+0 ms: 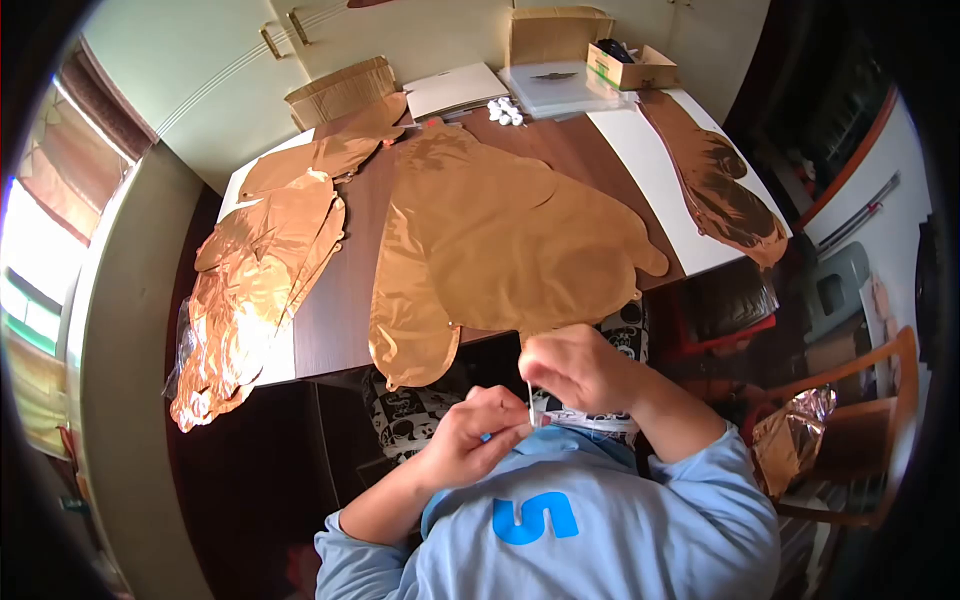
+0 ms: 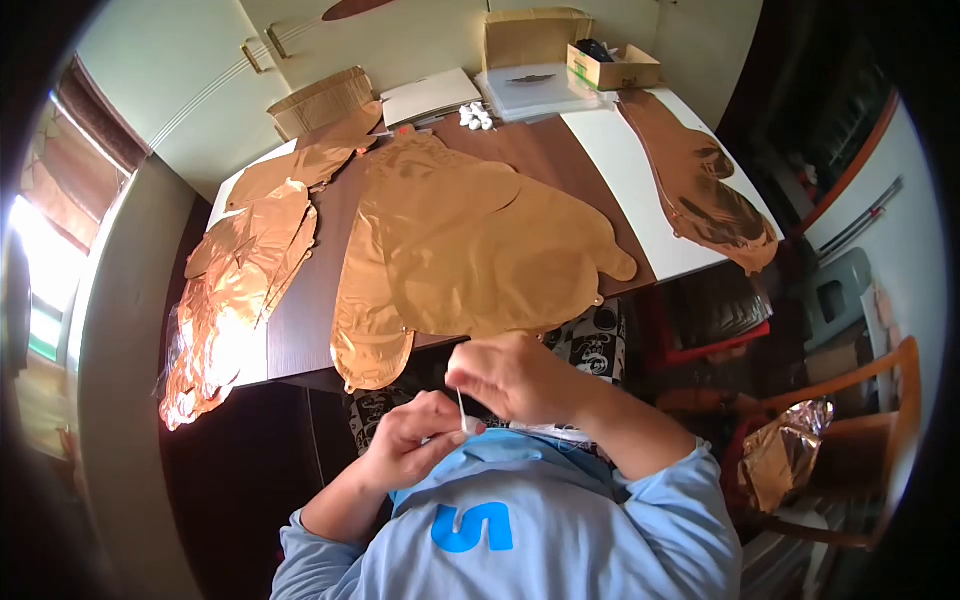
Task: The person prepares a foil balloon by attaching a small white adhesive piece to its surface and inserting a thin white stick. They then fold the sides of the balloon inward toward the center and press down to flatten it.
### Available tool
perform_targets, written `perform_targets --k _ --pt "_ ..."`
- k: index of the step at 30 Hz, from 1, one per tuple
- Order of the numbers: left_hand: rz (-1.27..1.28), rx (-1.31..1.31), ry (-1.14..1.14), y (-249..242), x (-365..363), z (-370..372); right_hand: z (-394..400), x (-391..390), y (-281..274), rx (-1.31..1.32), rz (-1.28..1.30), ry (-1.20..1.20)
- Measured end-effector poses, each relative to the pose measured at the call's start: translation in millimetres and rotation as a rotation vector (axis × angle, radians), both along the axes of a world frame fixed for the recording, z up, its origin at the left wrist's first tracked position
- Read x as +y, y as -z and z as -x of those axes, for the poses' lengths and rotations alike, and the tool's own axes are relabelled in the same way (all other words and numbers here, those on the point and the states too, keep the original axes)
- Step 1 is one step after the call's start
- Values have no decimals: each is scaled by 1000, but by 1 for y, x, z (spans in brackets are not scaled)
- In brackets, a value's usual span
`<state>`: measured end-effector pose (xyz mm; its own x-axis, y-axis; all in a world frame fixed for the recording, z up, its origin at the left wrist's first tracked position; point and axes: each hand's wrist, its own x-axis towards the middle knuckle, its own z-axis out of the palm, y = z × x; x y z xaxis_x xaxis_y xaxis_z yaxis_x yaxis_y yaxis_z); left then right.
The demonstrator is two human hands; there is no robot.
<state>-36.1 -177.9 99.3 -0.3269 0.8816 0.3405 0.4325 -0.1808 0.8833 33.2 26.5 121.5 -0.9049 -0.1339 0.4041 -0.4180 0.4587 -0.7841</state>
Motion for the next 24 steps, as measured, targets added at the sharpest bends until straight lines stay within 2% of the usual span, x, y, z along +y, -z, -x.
perform_targets --k 1,3,5,7,8,11,12,13,15,16,17,19,20,23,24 --pt "-1 -116 -94 -5 -3 2 2 -4 10 -35 44 -5" --pt "-17 -344 -300 -13 -11 14 -8 -21 30 -23 39 -225" --pt "-77 -141 -290 11 -3 19 -12 -26 16 28 2 -199" --pt "26 -100 -59 6 -1 3 -2 -5 1 52 -32 -69" --pt "102 -266 -28 -3 -3 -5 3 3 5 39 -52 40" --pt "-129 -634 -238 -9 -5 6 -7 -22 29 38 95 -199" --pt "-40 -428 -326 -7 -1 10 -12 -29 27 37 81 -213" --pt "-70 -332 -305 7 3 7 -10 -26 22 110 4 -132" --pt "16 -237 -187 12 1 -2 -3 -13 8 251 -140 53" --pt "36 -217 -138 8 0 -4 -2 -7 6 167 -166 142" --pt "8 -331 -125 7 -1 -4 -1 -5 10 130 -153 129" --pt "-62 -554 -110 6 -2 0 -7 -18 28 44 40 8" --pt "-89 -579 -107 10 -3 1 -12 -24 34 -41 112 37" --pt "-139 -643 -249 18 3 -6 -18 -28 33 -41 91 104" --pt "-169 -630 -239 21 6 -6 -16 -33 40 75 102 121"
